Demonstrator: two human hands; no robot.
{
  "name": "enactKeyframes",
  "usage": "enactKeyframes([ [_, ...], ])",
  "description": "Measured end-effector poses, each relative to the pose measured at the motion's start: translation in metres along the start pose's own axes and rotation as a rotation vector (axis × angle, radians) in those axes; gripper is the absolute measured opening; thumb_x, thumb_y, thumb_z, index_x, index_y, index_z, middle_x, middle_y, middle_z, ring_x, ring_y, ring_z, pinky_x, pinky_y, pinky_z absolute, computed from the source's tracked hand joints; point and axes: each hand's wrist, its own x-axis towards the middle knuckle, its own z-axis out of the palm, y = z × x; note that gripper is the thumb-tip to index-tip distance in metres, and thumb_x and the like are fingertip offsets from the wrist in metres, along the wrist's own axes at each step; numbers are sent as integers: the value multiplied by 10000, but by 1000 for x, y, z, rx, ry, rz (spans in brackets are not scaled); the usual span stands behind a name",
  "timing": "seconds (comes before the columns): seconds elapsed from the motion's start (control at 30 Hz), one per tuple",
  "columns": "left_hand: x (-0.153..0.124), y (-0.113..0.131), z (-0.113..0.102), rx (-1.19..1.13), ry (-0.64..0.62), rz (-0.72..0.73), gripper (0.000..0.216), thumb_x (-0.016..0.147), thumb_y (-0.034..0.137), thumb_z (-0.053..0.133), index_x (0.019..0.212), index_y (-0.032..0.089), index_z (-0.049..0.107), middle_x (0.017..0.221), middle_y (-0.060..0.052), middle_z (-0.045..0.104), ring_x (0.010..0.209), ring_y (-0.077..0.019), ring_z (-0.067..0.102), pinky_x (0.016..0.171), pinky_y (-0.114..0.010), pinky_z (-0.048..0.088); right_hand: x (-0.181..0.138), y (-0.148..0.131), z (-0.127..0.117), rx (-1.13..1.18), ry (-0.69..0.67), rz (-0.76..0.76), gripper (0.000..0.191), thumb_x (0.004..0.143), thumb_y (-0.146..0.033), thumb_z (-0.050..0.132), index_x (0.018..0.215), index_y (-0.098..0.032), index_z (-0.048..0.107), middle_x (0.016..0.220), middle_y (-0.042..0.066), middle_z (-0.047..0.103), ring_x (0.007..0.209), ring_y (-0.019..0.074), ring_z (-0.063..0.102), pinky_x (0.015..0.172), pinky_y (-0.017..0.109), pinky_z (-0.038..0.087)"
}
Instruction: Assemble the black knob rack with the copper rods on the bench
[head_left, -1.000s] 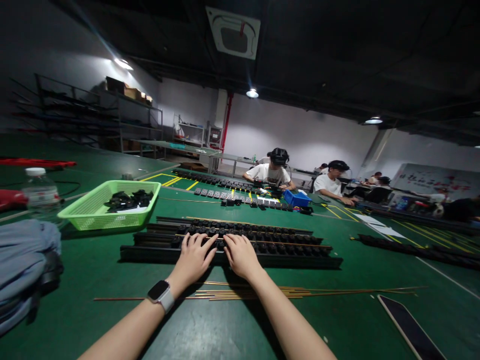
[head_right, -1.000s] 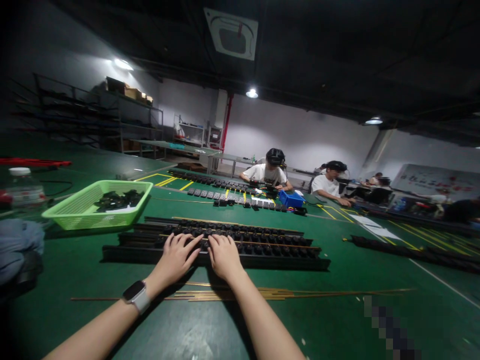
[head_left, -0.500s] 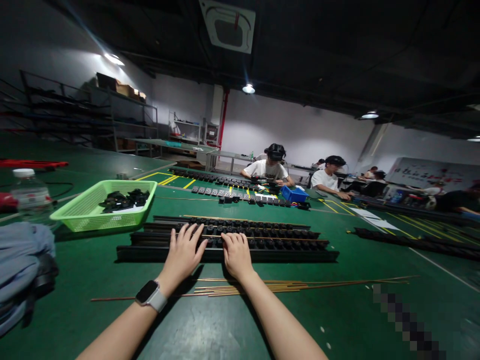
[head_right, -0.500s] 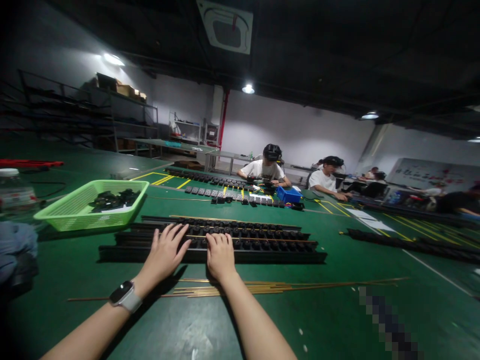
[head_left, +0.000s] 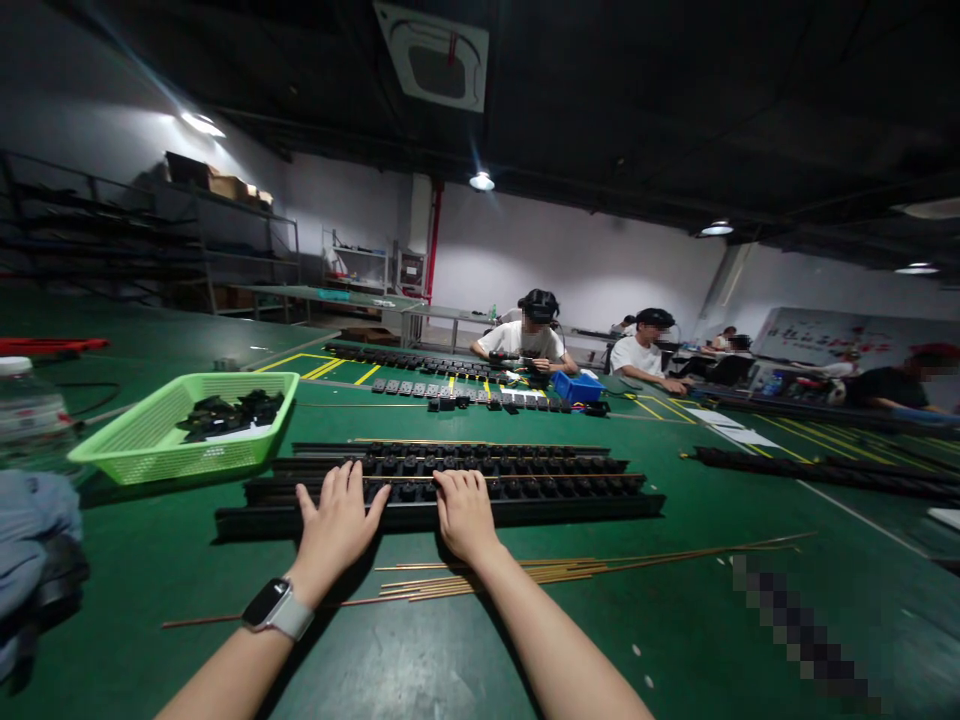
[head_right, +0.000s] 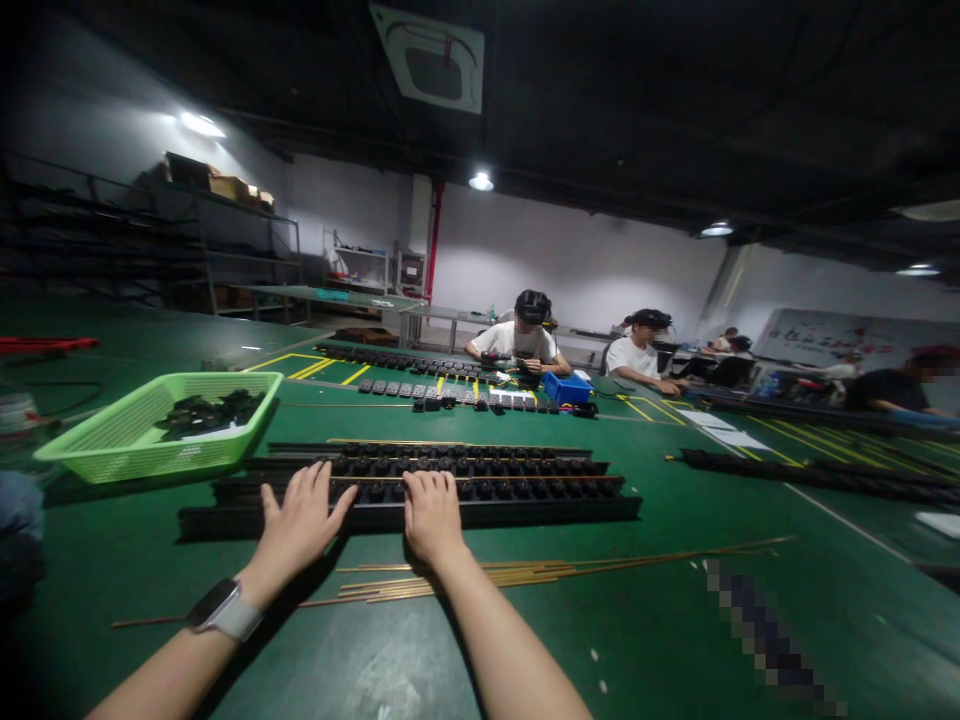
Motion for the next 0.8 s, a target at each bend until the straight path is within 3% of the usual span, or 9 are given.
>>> enactKeyframes([
  [0.5,-1,1,3,-35,36,20,726,1079,532,300,1636,89,440,1675,-234,473,1585,-403,392,1244,-859,83,-2,0,1,20,21,-10,361,1094,-227,503,1439,-249,607,1329,80,705,1235,256,571,1191,469,330],
  [0.8,2,-5,9,-36,97,157,748,1074,559,346,1576,30,515,1623,-235,542,1564,-414,435,1311,-677,245,-4,1,5,3,5,-5,429,1047,-202,547,1471,-246,591,1362,88,692,1260,279,557,1205,503,321],
])
